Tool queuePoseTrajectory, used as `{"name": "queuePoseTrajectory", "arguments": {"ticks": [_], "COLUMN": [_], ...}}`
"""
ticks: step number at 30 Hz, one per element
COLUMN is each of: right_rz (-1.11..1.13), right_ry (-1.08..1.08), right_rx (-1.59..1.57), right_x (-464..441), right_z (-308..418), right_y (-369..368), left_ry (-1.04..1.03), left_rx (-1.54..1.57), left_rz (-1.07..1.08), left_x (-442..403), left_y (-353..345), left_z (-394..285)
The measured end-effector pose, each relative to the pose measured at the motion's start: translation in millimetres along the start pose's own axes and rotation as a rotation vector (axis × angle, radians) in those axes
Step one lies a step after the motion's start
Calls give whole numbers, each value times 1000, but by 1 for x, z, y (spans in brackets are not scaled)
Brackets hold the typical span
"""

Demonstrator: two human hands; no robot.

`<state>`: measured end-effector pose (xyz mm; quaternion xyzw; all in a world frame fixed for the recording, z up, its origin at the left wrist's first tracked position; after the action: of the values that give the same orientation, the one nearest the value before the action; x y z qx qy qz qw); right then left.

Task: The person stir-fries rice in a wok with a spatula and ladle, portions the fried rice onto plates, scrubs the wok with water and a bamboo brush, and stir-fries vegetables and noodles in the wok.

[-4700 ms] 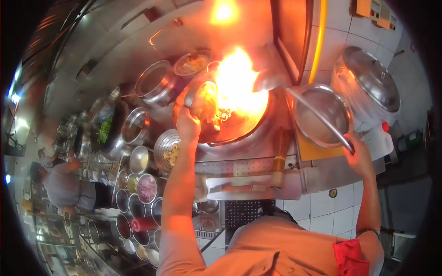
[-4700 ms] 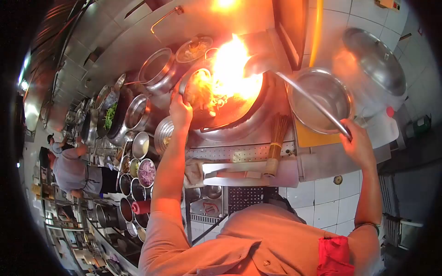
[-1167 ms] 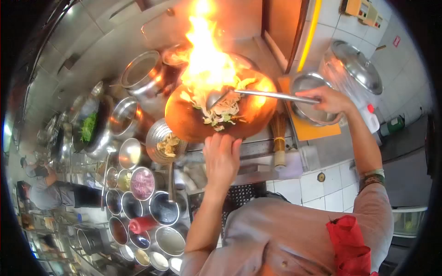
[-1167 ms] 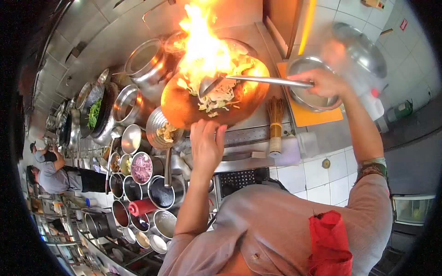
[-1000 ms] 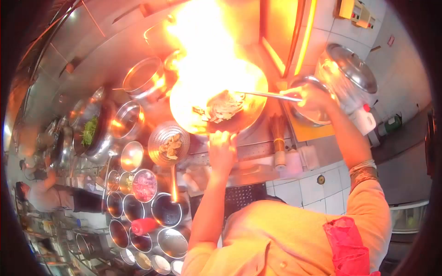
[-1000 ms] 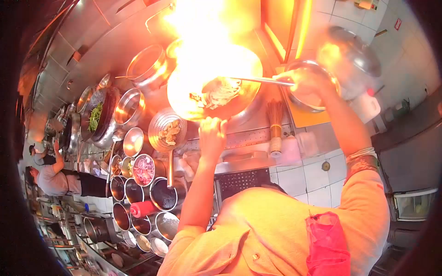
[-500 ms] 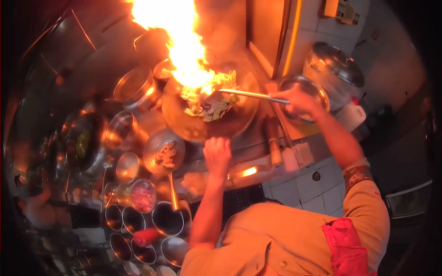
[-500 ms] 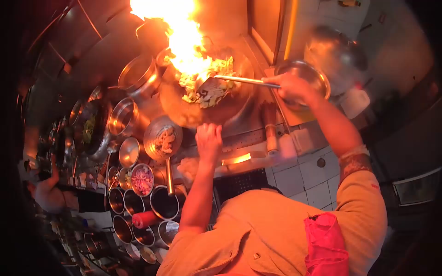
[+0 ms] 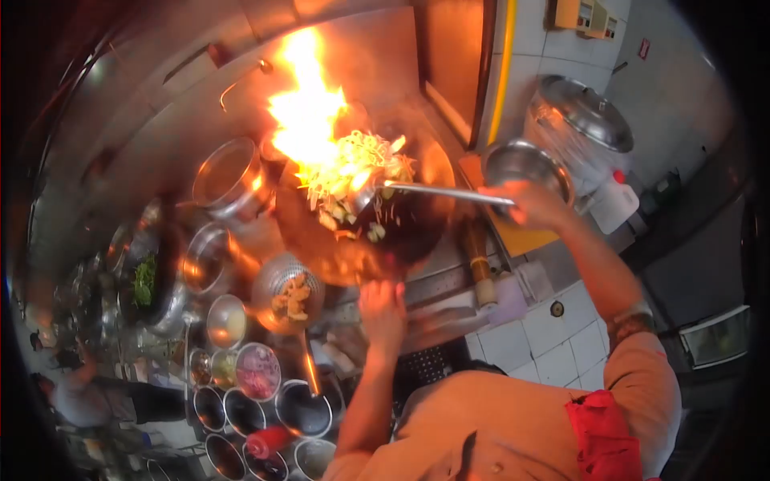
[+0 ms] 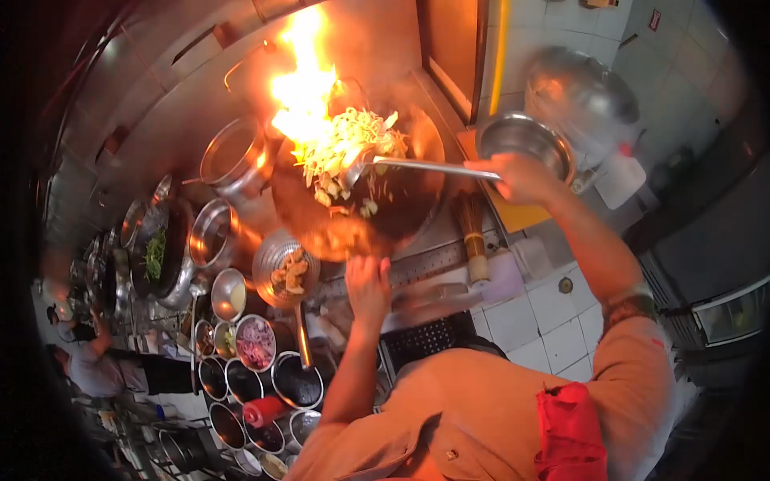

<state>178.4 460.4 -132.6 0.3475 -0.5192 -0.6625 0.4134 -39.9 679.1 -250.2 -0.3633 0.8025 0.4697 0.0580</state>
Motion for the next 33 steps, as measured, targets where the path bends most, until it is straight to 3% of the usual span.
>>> {"name": "queuePoseTrajectory", "arguments": {"ticks": [2,5,8,11,12,14,15,18,20,23,27,30,33], "right_rz": [-196,-322,-304,-447,-512,-510,-495,-381,-301,-216,-123,-64,-13], "right_ry": [126,-91,-414,-453,-487,-603,-673,-787,-821,-811,-804,-749,-826], "right_rx": [-185,-740,-1041,-1245,-1295,-1194,-1140,-979,-877,-835,-686,-578,-691], "right_x": [34,77,109,144,160,187,202,223,228,238,244,246,241], "right_z": [-3,-1,13,-2,-7,-17,-27,-54,-71,-85,-94,-106,-113], "right_y": [-5,-34,-43,-44,-36,-12,-4,7,7,6,17,18,21], "left_ry": [-72,-15,-55,131,87,-22,28,367,612,1185,1004,990,994], "left_rx": [47,86,65,-4,-22,-9,111,718,749,1012,1224,1245,1202], "left_rz": [-5,-16,-54,151,-16,-322,-190,553,793,884,772,710,710], "left_x": [-2,-27,-65,-76,-73,-58,-52,-52,-56,-49,-52,-50,-48], "left_y": [18,37,18,-9,0,18,2,-127,-230,-277,-296,-298,-298], "left_z": [-10,-34,-29,-12,-27,-76,-100,-149,-147,-164,-170,-166,-165]}}
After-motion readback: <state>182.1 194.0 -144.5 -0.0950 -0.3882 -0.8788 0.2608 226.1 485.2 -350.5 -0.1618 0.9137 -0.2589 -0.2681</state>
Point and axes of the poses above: each hand's wrist, its own x-axis away from the middle knuckle, its own y-axis out of the back of the hand, z = x × y, the point moved 8 cm from there along -x, towards the middle knuckle, and after that the axes turned 13 degrees about y, right-handed, at the moved point
